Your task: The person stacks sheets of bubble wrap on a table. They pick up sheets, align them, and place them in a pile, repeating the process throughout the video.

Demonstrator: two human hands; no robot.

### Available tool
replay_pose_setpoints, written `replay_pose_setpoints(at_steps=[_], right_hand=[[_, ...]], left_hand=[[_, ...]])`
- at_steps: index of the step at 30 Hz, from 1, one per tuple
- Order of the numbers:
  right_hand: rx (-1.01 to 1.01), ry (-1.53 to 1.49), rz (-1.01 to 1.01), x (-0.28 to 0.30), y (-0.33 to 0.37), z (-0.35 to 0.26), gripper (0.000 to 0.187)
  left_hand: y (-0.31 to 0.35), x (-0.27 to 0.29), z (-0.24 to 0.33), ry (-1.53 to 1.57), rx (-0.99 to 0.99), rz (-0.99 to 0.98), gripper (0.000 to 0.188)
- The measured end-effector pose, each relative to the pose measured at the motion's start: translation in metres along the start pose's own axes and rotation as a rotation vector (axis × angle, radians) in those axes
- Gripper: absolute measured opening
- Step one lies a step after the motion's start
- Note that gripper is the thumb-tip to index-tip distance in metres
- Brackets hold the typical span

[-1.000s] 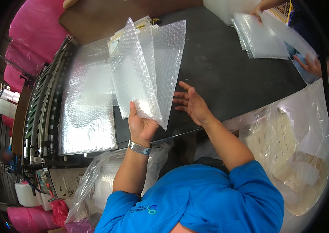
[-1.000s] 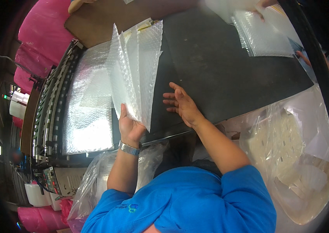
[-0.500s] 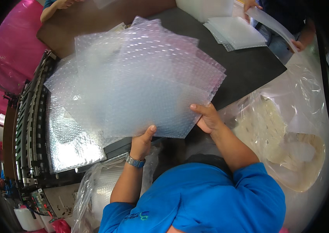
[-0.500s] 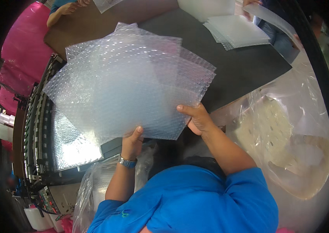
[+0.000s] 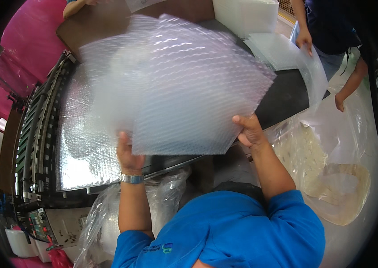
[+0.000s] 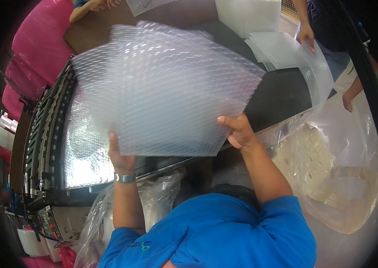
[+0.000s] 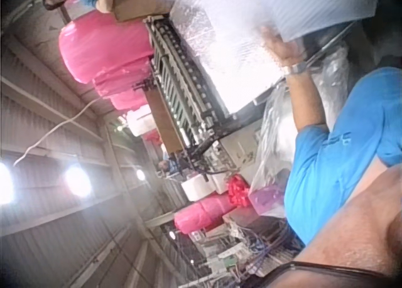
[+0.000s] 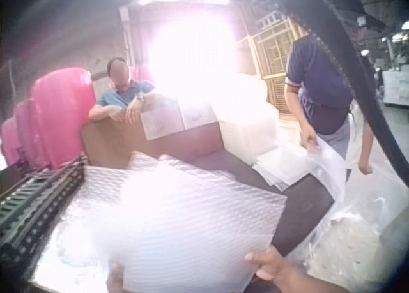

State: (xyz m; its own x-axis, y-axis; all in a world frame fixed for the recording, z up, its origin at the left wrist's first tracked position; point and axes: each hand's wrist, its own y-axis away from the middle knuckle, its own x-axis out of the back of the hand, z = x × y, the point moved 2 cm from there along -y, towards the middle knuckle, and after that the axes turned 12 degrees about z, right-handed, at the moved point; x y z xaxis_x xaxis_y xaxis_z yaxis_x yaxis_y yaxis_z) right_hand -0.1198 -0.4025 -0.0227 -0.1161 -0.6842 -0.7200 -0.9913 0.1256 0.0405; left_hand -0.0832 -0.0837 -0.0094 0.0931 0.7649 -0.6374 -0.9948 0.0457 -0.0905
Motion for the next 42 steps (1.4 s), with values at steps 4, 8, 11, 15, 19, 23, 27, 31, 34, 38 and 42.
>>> replay_pose_setpoints(at_steps=[4,8,11,15,19,23,27,31,34,38,42], right_hand=[[-0.009,0.041,0.019,-0.022,0.004,0.010,0.062],[0.073,0.038,0.111,-0.011,0.005,0.000,0.059],[0.164,0.095,0.181,0.024,0.015,-0.031,0.052],[0.260,0.152,0.268,0.110,0.058,-0.093,0.055],[0.325,0.148,0.440,0.202,0.132,-0.129,0.066],[0.164,0.499,0.976,0.323,0.228,-0.119,0.072],[0.076,0.429,1.334,0.324,0.251,-0.099,0.066],[-0.081,0.249,1.303,0.415,0.264,-0.087,0.057],[-0.110,0.393,1.653,0.533,0.327,-0.092,0.060],[-0.355,1.014,2.095,0.485,0.296,-0.053,0.063],[-0.288,1.583,1.989,0.265,0.217,-0.090,0.058]], left_hand=[[0.006,0.042,-0.039,-0.461,0.101,0.141,0.047],[0.008,0.000,-0.037,-0.270,0.109,0.237,0.040],[-0.001,-0.013,-0.022,-0.127,0.036,0.207,0.037],[-0.009,0.003,-0.028,-0.630,-0.014,0.246,0.036],[0.010,0.008,-0.054,-0.983,-0.200,0.176,0.024],[0.022,-0.002,-0.061,-1.125,-0.357,0.142,0.023],[0.020,0.001,-0.060,-1.191,-0.416,0.133,0.022],[0.021,-0.003,-0.057,-1.220,-0.455,0.117,0.022],[0.017,0.002,-0.062,-1.166,-0.400,0.123,0.022],[0.021,-0.001,-0.060,-1.218,-0.453,0.123,0.022],[0.025,0.001,-0.053,-1.236,-0.482,0.119,0.021]])
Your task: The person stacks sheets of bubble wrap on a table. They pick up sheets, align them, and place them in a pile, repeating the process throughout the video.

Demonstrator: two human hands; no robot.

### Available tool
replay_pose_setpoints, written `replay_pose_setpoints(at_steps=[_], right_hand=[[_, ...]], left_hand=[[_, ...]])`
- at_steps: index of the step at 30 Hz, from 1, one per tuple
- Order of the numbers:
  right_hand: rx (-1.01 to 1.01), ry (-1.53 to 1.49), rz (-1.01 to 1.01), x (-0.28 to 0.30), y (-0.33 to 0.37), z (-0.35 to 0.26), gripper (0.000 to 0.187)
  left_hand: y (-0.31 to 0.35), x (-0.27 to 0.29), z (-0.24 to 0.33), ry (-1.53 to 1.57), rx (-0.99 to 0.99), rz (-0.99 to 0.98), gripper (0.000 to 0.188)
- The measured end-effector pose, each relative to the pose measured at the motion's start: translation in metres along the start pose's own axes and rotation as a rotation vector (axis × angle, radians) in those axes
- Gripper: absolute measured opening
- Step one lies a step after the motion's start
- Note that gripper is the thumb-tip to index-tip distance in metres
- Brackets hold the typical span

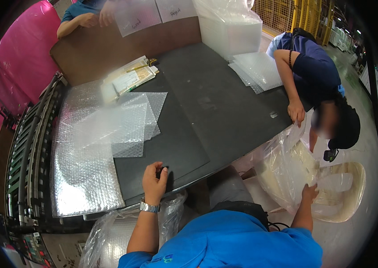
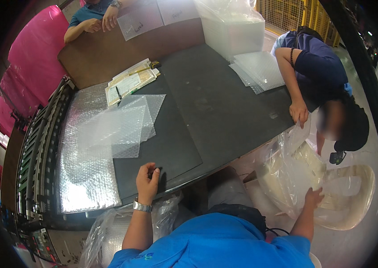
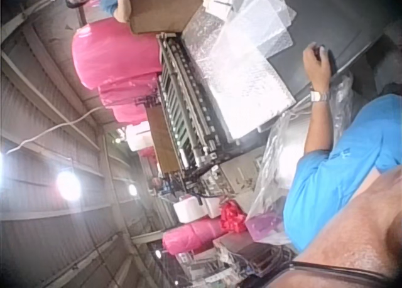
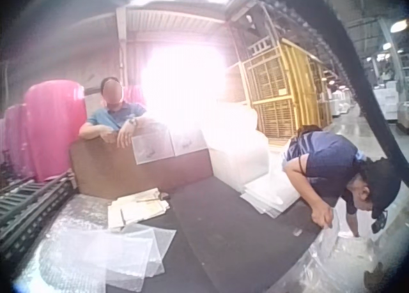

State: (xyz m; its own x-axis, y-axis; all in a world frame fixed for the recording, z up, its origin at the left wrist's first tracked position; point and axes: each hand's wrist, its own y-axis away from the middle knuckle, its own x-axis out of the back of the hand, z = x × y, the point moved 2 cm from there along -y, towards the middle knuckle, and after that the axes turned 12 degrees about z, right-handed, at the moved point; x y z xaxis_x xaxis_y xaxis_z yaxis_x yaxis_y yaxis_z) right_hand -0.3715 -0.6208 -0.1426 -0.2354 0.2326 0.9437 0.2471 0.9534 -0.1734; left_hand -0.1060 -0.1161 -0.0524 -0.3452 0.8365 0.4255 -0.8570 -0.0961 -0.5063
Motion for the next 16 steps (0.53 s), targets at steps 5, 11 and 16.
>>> replay_pose_setpoints(at_steps=[5,11,16], right_hand=[[0.671,-1.003,-0.532,0.016,0.006,-0.089,0.016],[1.342,-1.693,-0.697,0.236,0.150,-0.198,0.047],[1.767,-2.033,-0.247,0.350,0.185,-0.210,0.083]], left_hand=[[0.002,-0.006,0.001,0.020,-0.010,-0.024,0.020],[0.001,-0.001,-0.001,0.049,0.076,-0.013,0.020],[-0.003,0.024,0.006,0.380,0.270,0.016,0.022]])
